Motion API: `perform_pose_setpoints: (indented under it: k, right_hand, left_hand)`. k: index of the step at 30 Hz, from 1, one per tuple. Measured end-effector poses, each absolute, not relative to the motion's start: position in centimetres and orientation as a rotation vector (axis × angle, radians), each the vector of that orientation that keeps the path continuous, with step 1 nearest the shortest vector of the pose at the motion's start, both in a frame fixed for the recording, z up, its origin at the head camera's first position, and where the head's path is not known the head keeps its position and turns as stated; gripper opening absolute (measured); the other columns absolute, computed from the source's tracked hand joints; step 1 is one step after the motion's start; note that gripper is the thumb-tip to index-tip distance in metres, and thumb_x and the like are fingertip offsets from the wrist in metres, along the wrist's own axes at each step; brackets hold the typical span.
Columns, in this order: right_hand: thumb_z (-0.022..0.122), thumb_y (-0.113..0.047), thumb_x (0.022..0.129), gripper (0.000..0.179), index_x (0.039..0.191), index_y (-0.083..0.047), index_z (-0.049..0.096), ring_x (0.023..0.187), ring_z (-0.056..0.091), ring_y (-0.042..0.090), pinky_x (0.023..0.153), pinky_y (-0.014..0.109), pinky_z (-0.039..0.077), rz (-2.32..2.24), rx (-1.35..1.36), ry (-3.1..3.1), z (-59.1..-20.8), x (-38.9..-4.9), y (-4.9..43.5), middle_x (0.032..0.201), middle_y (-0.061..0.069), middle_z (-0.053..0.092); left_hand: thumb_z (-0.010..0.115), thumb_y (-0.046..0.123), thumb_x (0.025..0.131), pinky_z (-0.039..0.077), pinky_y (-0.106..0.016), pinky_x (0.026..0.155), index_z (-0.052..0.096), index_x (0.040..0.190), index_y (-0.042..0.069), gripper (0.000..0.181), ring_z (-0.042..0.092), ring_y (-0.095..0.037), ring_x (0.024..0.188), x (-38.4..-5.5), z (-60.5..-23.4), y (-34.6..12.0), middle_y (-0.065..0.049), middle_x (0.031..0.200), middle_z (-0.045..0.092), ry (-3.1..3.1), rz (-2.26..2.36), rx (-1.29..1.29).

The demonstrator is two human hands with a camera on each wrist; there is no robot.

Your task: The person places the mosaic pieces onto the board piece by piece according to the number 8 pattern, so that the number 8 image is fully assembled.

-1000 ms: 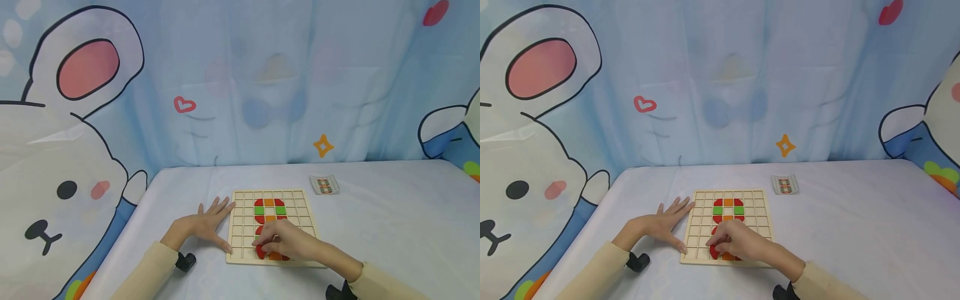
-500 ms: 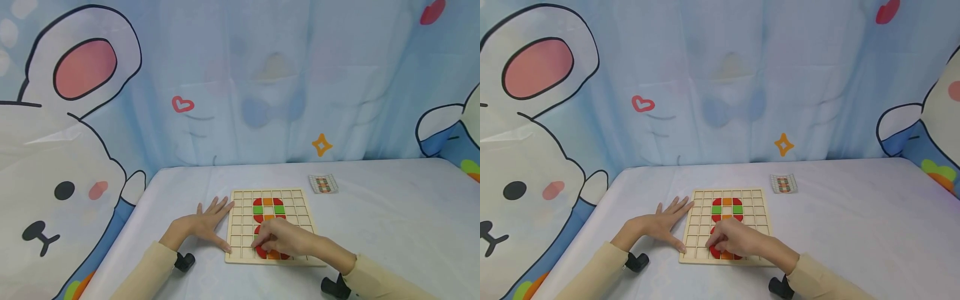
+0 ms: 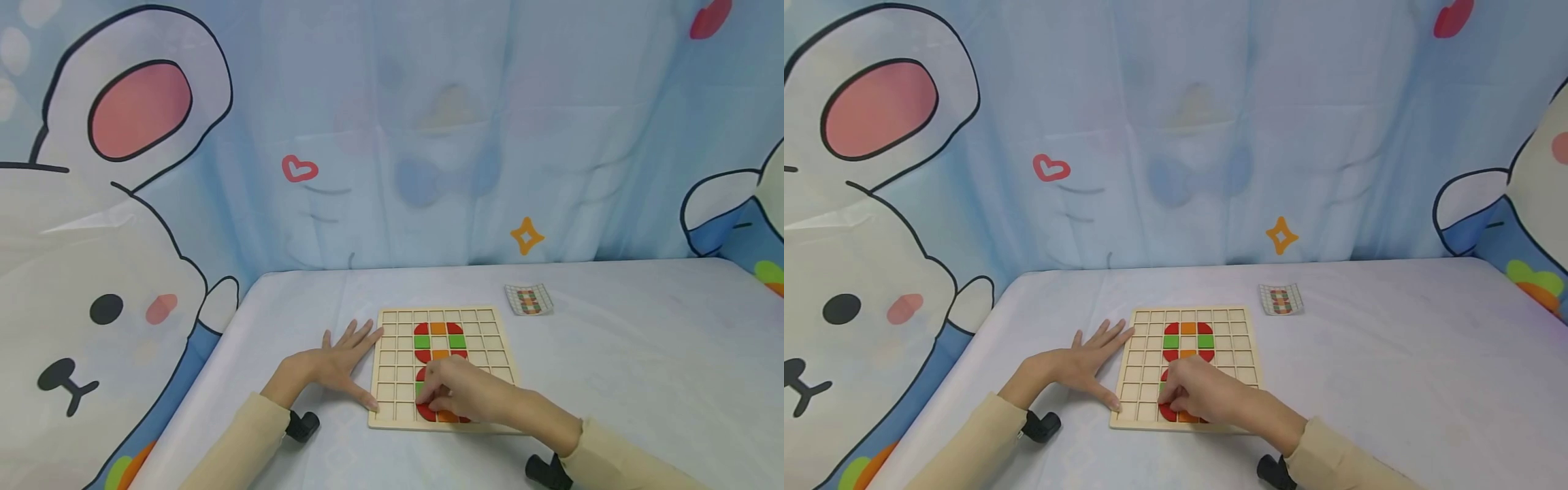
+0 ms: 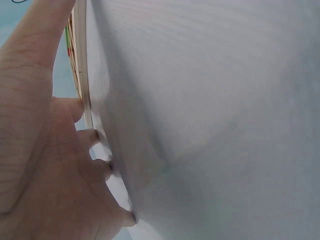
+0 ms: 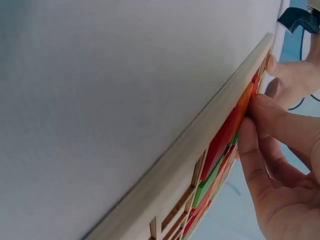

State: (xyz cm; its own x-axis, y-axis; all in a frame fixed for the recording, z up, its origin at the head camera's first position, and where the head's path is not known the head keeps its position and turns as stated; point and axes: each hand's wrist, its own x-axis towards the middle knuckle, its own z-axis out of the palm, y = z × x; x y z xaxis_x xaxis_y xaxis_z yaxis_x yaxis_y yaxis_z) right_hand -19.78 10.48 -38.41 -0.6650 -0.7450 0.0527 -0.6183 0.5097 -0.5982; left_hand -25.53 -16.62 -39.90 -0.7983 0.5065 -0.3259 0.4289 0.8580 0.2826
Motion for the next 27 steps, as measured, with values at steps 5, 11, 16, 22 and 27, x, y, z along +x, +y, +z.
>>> perform_pose_setpoints:
  k: [5,11,16,22,27]
  right_hand:
    - [0.081,0.002,0.088,0.015,0.1,-0.007,0.085,0.082,0.056,0.001,0.074,0.019,0.055,-0.902,-1.134,2.569,-38.6,-19.6,10.4,0.091,-0.009,0.069]
    - [0.082,-0.003,0.089,0.013,0.102,-0.007,0.083,0.082,0.058,0.002,0.073,0.02,0.056,-0.951,-1.119,2.596,-38.8,-19.2,10.7,0.094,-0.008,0.068]
    - [0.081,-0.009,0.092,0.018,0.11,-0.009,0.081,0.081,0.057,0.003,0.072,0.022,0.055,-0.976,-1.024,2.649,-38.7,-18.9,12.2,0.094,-0.01,0.064]
    - [0.082,-0.012,0.091,0.031,0.12,-0.006,0.075,0.092,0.063,0.013,0.077,0.027,0.059,-0.968,-0.994,2.794,-38.2,-18.9,16.5,0.105,-0.002,0.064]
    - [0.084,-0.008,0.088,0.049,0.133,-0.005,0.064,0.101,0.066,0.027,0.08,0.039,0.061,-0.832,-0.889,3.113,-38.1,-19.5,20.7,0.123,0.01,0.06]
  left_hand:
    - [0.087,0.061,0.079,-0.002,-0.072,0.122,0.004,0.17,0.025,0.128,-0.009,-0.031,0.162,-25.6,-39.9,-16.6,-0.005,0.177,-0.004,2.64,0.27,0.703]
    - [0.087,0.061,0.078,-0.002,-0.072,0.122,0.004,0.17,0.025,0.129,-0.01,-0.031,0.161,-25.8,-39.9,-16.7,-0.005,0.177,-0.004,2.632,0.273,0.709]
    - [0.086,0.062,0.078,-0.003,-0.071,0.122,0.005,0.171,0.025,0.128,-0.01,-0.031,0.161,-25.7,-39.8,-17.1,-0.005,0.177,-0.004,2.616,0.29,0.699]
    - [0.081,0.062,0.084,0.004,-0.069,0.124,0.016,0.17,0.019,0.116,-0.001,-0.032,0.162,-25.3,-39.1,-18.1,-0.007,0.177,0.006,2.625,0.335,0.697]
    - [0.078,0.051,0.092,0.028,-0.06,0.122,0.043,0.158,0.006,0.087,0.039,-0.033,0.151,-25.1,-38.2,-18.6,-0.013,0.161,0.045,2.808,0.384,0.759]
